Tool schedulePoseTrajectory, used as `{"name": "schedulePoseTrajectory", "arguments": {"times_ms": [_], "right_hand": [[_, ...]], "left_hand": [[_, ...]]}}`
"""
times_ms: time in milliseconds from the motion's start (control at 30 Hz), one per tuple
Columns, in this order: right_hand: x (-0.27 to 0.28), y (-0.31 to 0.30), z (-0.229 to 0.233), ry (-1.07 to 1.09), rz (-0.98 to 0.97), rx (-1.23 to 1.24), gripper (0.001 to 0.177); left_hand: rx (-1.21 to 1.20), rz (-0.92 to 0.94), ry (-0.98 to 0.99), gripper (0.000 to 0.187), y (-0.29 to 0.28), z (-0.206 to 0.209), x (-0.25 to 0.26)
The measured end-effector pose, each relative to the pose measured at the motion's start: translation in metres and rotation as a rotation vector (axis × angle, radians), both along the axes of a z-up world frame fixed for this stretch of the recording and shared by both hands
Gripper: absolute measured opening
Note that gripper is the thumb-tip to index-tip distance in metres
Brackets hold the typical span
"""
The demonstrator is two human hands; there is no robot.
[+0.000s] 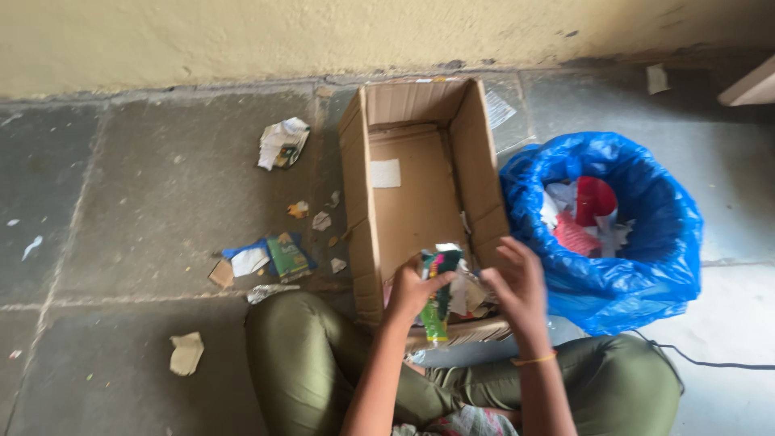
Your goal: The person sits on the floor and sorts small items from a cardboard box into a blue plastic bag. They handle various wrappers, papers, and small packages one by one, placing them into the bag.
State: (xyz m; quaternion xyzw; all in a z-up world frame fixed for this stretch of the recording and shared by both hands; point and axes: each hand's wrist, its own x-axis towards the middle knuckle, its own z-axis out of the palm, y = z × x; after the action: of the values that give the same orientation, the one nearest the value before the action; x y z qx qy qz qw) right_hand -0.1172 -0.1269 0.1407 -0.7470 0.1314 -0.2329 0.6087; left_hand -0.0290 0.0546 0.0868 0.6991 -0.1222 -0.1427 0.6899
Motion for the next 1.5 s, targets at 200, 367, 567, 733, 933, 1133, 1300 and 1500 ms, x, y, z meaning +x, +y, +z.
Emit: {"name": "schedulePoseTrajectory", "arguments": {"times_ms": [200, 367, 567, 733, 933, 1133, 1300, 1500], "right_hand": [[0.013, 0.04, -0.03, 0.195, -0.151, -0.384, 0.035], [0.009, 0.008, -0.029, 0.055, -0.163, 0.018, 0.022], [0.002, -0.028, 0.026, 0.077, -0.007, 0.115, 0.027], [0.006, -0.015, 0.014, 0.158, 0.162, -0.123, 0.045], [0.0, -0.018, -0.032, 0.284, 0.062, 0.17, 0.022], [-0.004, -0.059, -0.003, 0.024, -0.105, 0.297, 0.022], [-0.013, -0.121, 0.03, -0.14, -0.286, 0.245, 0.021], [0.006, -0.2, 0.027, 0.113, -0.392, -0.277, 0.031]], "left_hand": [[0.259, -0.179, -0.025, 0.05, -0.002, 0.008, -0.009], [0.065, -0.196, 0.024, 0.052, -0.003, 0.009, -0.005], [-0.153, -0.201, 0.05, 0.055, -0.008, -0.003, -0.004], [-0.001, -0.22, 0.057, 0.057, -0.004, 0.002, -0.006], [-0.059, -0.218, 0.098, 0.054, -0.005, 0.0, -0.009], [-0.193, -0.176, 0.159, 0.042, -0.004, -0.005, -0.008], [-0.218, -0.145, 0.161, 0.037, -0.004, -0.006, -0.006], [-0.288, -0.099, 0.172, 0.034, -0.006, -0.009, -0.004]]}}
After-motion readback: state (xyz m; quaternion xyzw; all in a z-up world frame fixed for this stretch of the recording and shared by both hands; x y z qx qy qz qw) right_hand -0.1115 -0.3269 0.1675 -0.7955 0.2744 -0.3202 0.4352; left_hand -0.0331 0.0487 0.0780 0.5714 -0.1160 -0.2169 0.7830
